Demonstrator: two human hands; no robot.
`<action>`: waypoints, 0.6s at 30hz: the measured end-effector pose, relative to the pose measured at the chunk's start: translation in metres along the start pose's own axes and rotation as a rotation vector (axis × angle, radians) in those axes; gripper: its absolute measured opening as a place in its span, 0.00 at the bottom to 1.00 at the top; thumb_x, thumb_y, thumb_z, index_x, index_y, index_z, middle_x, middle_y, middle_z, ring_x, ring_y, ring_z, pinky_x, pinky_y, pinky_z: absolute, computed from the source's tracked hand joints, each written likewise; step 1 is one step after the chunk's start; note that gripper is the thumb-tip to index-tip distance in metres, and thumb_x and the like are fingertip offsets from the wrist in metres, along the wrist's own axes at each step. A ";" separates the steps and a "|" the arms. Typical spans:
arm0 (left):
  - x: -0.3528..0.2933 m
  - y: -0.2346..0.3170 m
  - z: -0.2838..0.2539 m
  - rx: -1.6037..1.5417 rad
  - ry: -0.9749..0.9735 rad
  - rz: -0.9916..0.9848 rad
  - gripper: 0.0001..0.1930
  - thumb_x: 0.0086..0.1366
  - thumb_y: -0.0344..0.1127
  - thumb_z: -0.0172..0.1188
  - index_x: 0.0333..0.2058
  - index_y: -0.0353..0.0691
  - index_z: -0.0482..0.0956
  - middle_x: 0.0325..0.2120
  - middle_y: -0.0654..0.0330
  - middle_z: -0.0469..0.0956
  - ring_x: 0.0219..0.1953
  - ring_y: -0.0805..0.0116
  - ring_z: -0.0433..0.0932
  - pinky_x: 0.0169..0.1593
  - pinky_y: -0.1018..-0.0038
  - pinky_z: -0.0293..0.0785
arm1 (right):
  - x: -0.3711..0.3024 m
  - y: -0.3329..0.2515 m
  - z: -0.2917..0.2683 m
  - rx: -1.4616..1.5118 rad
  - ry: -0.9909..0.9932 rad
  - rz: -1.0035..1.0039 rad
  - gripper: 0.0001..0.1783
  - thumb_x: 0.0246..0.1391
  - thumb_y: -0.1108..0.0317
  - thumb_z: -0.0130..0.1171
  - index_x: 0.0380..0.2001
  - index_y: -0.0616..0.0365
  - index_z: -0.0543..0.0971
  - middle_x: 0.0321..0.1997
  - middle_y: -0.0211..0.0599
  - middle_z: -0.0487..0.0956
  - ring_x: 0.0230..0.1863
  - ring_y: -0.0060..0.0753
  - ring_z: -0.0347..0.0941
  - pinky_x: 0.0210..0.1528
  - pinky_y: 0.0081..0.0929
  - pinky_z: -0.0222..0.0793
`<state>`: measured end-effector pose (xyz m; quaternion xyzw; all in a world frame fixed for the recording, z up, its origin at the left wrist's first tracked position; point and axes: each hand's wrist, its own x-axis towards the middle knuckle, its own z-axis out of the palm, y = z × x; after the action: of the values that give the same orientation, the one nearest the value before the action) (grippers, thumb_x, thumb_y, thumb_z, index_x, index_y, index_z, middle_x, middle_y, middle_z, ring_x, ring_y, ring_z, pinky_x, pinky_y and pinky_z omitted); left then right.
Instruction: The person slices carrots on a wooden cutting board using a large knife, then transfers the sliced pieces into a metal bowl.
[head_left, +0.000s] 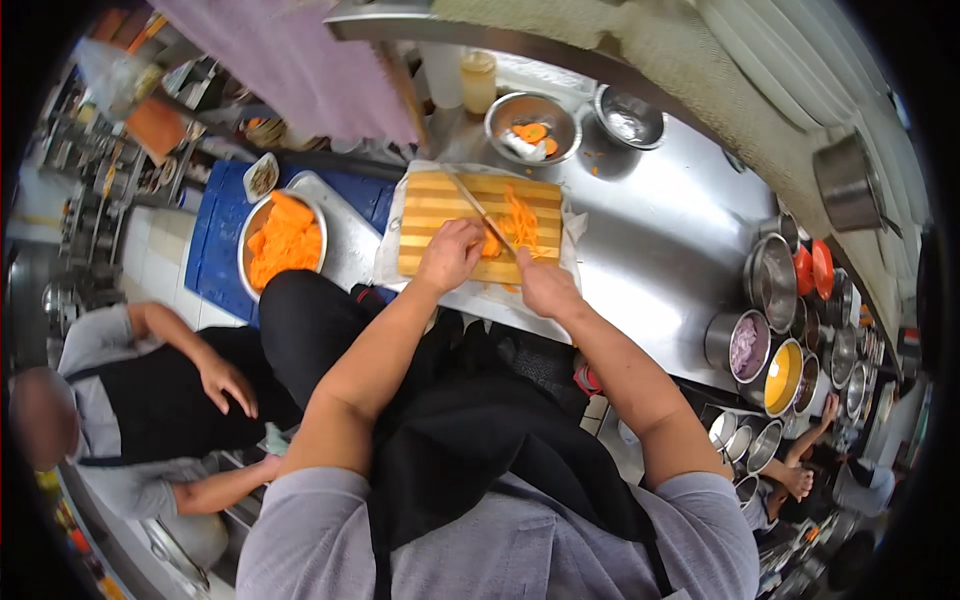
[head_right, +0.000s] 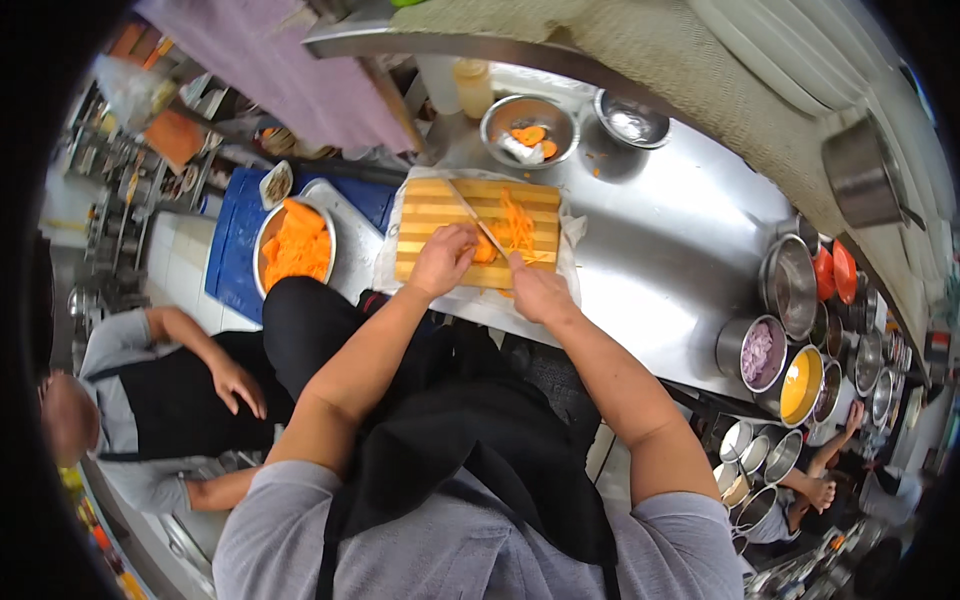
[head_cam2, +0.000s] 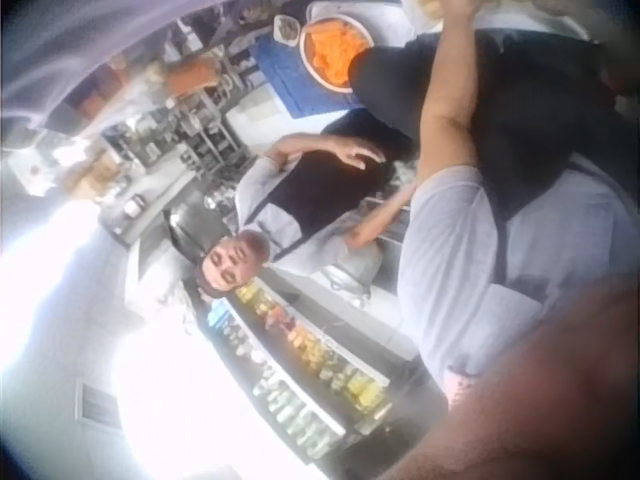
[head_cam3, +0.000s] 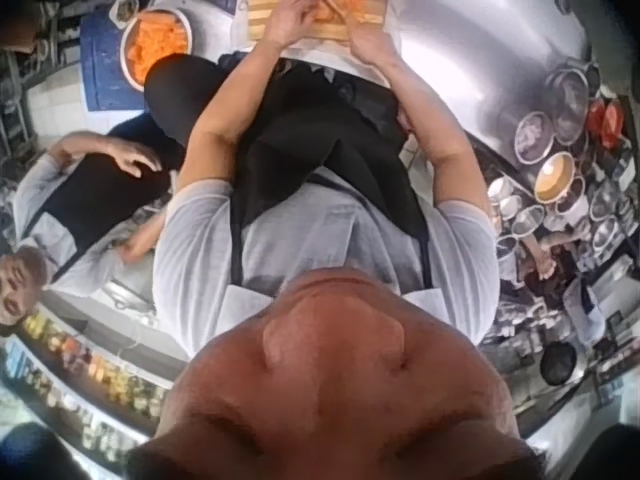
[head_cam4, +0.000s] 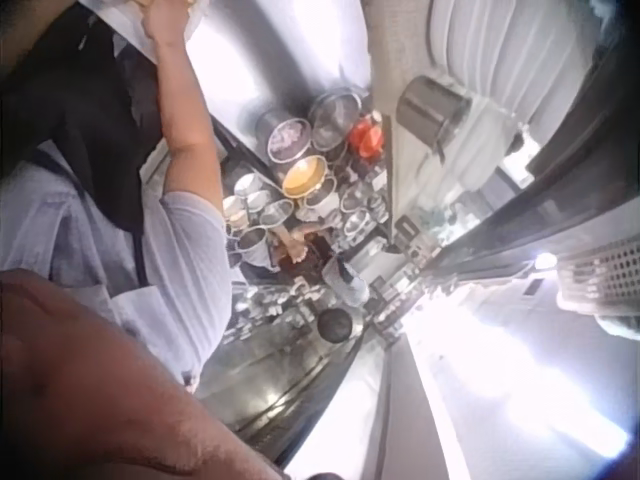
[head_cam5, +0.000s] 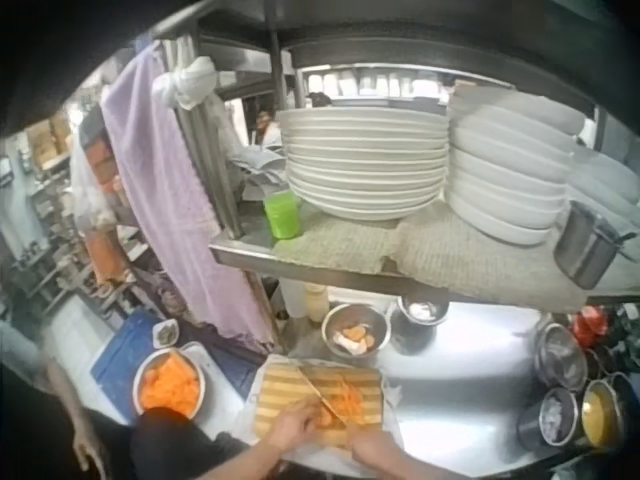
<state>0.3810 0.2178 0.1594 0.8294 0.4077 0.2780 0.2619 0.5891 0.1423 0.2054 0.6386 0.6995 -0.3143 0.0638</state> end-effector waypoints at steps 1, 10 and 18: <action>-0.008 0.004 -0.007 -0.098 0.005 -0.054 0.11 0.62 0.27 0.62 0.44 0.38 0.81 0.50 0.54 0.79 0.55 0.47 0.75 0.59 0.61 0.72 | 0.001 0.003 0.005 -0.004 0.000 0.013 0.21 0.59 0.74 0.48 0.57 0.64 0.66 0.40 0.58 0.84 0.45 0.60 0.81 0.46 0.53 0.76; -0.123 0.082 -0.241 -0.169 0.665 -0.406 0.08 0.72 0.28 0.58 0.45 0.32 0.81 0.39 0.60 0.82 0.39 0.72 0.81 0.47 0.76 0.77 | -0.005 0.038 0.023 0.224 0.152 0.094 0.24 0.58 0.69 0.51 0.58 0.60 0.65 0.42 0.64 0.82 0.45 0.67 0.79 0.50 0.58 0.73; -0.299 0.119 -0.338 0.305 0.597 -0.689 0.05 0.75 0.28 0.55 0.43 0.34 0.78 0.33 0.68 0.72 0.33 0.81 0.69 0.37 0.82 0.67 | 0.008 0.047 0.037 0.407 0.129 0.074 0.20 0.58 0.65 0.56 0.51 0.61 0.68 0.40 0.62 0.82 0.44 0.65 0.79 0.48 0.56 0.73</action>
<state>0.0627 -0.0210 0.4028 0.5590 0.7521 0.3383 0.0857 0.6200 0.1294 0.1546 0.6822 0.6004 -0.4053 -0.0999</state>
